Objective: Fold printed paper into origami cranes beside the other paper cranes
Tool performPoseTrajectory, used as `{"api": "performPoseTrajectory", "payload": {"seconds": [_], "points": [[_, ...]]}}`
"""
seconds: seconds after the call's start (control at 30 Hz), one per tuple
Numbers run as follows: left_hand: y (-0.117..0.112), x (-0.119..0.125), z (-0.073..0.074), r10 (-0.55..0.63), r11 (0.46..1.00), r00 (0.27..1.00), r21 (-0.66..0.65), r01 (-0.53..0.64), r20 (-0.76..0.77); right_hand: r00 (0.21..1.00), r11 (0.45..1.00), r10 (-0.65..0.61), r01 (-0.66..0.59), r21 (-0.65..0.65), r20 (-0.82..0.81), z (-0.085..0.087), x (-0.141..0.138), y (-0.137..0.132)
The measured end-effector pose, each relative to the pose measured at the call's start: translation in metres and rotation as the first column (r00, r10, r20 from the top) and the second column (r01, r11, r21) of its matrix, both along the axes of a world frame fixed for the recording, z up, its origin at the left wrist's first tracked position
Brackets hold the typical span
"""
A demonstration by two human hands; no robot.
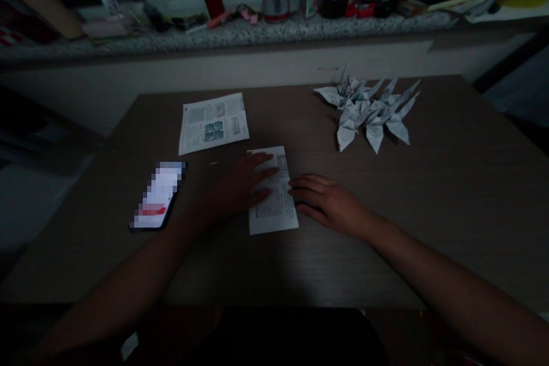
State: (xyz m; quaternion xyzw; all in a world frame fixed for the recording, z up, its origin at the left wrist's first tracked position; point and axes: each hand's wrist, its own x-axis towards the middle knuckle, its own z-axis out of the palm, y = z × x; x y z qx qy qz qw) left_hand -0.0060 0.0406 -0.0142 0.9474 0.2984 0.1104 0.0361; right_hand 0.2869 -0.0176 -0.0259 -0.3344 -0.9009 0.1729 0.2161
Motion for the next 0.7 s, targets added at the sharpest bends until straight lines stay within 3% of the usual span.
{"api": "performPoseTrajectory", "payload": {"seconds": [0.23, 0.43, 0.7], "points": [[-0.016, 0.004, 0.012, -0.144, 0.973, 0.987, -0.174, 0.154, 0.074, 0.997, 0.996, -0.060, 0.057, 0.061, 0.045, 0.003, 0.005, 0.001], [-0.027, 0.005, 0.025, -0.135, 0.962, 0.991, -0.236, 0.137, 0.023, 0.996, 0.996, -0.075, 0.073, 0.051, 0.041, 0.003, 0.008, 0.001], [-0.026, 0.005, 0.021, -0.140, 0.966, 0.990, -0.218, 0.140, 0.015, 1.000, 0.998, 0.013, -0.013, 0.056, 0.011, 0.008, 0.006, -0.005]]}}
